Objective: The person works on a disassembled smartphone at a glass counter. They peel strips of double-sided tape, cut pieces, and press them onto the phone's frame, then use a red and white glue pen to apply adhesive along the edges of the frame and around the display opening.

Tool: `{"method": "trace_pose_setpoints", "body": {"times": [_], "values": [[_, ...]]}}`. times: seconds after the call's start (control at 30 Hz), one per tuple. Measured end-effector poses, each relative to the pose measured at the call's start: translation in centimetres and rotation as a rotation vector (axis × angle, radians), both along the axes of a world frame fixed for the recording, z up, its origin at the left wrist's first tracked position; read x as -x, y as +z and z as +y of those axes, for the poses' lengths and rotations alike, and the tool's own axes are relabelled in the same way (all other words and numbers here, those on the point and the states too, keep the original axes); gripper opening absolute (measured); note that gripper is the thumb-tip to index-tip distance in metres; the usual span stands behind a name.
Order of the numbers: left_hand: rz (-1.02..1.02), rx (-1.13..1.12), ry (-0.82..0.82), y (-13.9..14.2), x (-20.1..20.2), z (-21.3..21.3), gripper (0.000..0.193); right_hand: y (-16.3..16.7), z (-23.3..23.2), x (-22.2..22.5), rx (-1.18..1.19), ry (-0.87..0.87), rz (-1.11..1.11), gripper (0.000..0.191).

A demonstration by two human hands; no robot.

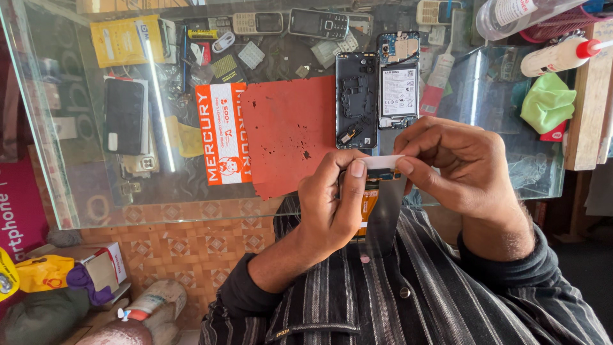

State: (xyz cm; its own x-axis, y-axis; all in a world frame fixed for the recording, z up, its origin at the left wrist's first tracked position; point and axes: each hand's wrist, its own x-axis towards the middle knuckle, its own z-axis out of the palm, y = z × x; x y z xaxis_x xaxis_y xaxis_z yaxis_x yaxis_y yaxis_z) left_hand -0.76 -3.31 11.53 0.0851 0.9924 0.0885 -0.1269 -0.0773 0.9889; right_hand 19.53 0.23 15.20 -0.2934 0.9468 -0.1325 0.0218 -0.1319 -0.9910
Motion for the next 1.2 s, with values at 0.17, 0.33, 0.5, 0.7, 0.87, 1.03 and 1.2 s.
{"method": "trace_pose_setpoints", "body": {"times": [0.17,0.33,0.5,0.7,0.87,1.03,1.2], "values": [[0.028,-0.010,0.007,0.14,0.04,0.05,0.011,0.33,0.16,-0.28,-0.038,0.034,-0.057,0.007],[0.049,-0.048,0.020,-0.02,-0.05,0.10,0.010,0.52,0.12,-0.18,-0.047,0.039,-0.052,0.007],[0.019,-0.041,0.017,-0.37,-0.04,-0.08,0.011,0.66,0.17,-0.11,-0.064,0.066,-0.081,0.008],[-0.008,-0.036,0.012,-0.63,-0.10,-0.01,0.012,0.88,0.06,-0.01,0.000,0.054,-0.028,0.006],[0.040,-0.036,0.037,-0.42,-0.14,0.04,0.011,0.79,-0.06,0.14,0.038,0.038,0.040,0.004],[0.024,-0.029,0.028,-0.29,-0.12,0.16,0.011,0.66,-0.02,0.27,0.033,0.027,0.040,0.004],[0.046,-0.015,0.044,-0.30,-0.22,0.11,0.011,0.64,-0.04,0.46,0.048,-0.003,0.025,0.004]]}}
